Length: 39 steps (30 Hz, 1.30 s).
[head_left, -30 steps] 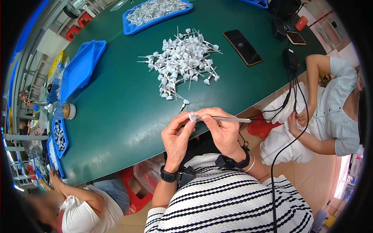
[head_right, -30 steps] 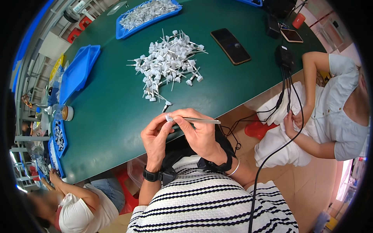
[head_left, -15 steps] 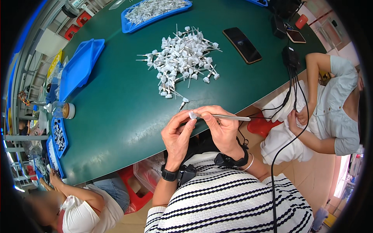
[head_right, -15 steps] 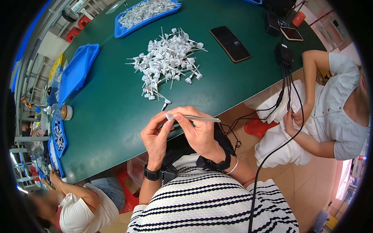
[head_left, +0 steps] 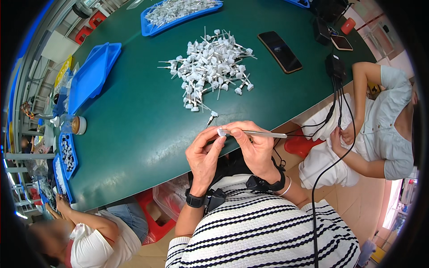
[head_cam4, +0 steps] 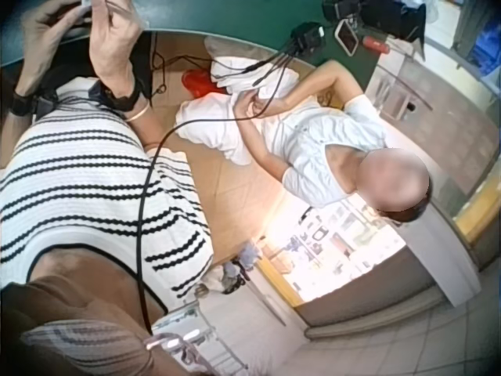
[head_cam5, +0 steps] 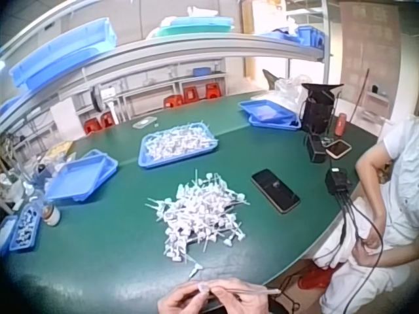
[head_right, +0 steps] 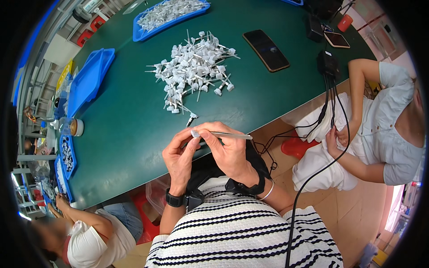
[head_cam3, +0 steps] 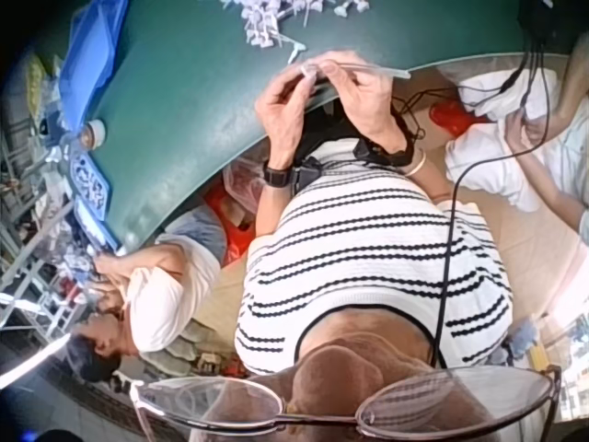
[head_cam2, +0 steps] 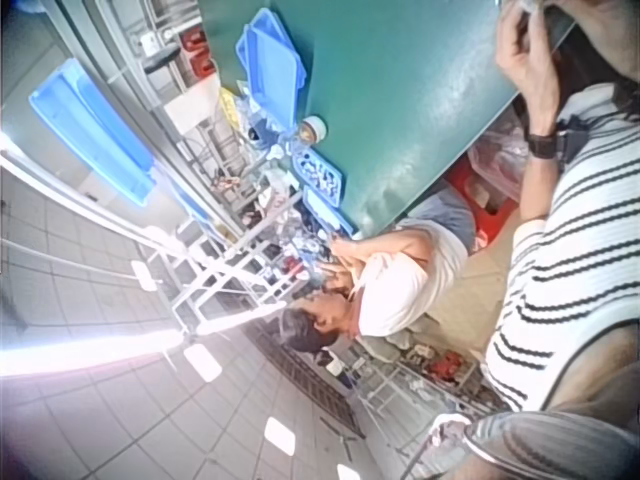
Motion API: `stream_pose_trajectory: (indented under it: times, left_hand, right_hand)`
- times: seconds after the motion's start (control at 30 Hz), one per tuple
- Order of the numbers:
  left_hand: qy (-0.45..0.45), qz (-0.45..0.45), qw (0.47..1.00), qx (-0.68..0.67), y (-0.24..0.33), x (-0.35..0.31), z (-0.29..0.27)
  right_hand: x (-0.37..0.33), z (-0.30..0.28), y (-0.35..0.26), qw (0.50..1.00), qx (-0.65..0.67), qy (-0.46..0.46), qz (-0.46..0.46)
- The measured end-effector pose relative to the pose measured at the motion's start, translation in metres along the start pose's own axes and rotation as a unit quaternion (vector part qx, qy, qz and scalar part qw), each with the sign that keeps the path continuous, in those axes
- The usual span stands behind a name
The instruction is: The person uses tweezers to pick up small white plastic components from a pile on a green table and inserts a thin metal pin into each one. The person handles the parts one at a time and places the assembled units back onto the table.
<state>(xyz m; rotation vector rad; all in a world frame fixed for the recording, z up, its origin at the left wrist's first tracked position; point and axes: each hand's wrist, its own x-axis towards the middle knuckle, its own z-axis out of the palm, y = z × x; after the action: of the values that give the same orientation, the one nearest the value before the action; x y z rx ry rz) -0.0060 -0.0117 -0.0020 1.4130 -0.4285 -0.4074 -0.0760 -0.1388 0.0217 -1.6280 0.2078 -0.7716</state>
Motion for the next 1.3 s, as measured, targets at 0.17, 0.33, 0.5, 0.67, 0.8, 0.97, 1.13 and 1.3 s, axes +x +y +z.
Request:
stream_pose_trajectory:
  times: [0.17, 0.33, 0.5, 0.67, 0.8, 0.97, 1.13, 1.3]
  left_hand:
    - [0.001, -0.003, 1.0, -0.012, 0.0, 0.0004, 0.0005]
    - [0.0, -0.011, 1.0, -0.022, -0.0019, 0.0002, -0.0001]
    - [0.001, -0.016, 1.0, -0.024, -0.0015, -0.0008, 0.0013]
    - [0.004, -0.014, 1.0, -0.014, -0.0002, -0.0009, 0.0024]
    - [0.007, -0.008, 1.0, 0.001, -0.0002, -0.0015, 0.0029]
    - [0.011, -0.01, 1.0, 0.011, -0.0001, -0.002, 0.0033]
    - [0.017, -0.004, 1.0, 0.02, -0.0034, -0.0031, 0.0022]
    - [0.019, -0.003, 1.0, 0.006, -0.003, -0.0038, 0.0033]
  right_hand:
    - [0.0001, 0.0002, 0.0012, 1.0, -0.011, 0.0, -0.006]
    - [-0.0012, 0.0003, 0.0014, 1.0, -0.008, 0.001, 0.0]
    - [-0.0012, -0.0008, 0.0017, 1.0, -0.03, -0.002, 0.003]
    - [0.0025, 0.002, 0.0043, 0.998, -0.038, 0.021, -0.039]
    - [0.0031, 0.0023, 0.0028, 0.998, -0.053, 0.022, -0.039]
    - [0.0042, 0.0014, 0.0049, 0.996, -0.072, 0.02, -0.051]
    - [0.0027, -0.0013, 0.0005, 0.997, -0.074, -0.017, -0.006]
    - [0.0056, 0.0013, 0.0022, 0.995, -0.091, 0.009, -0.044]
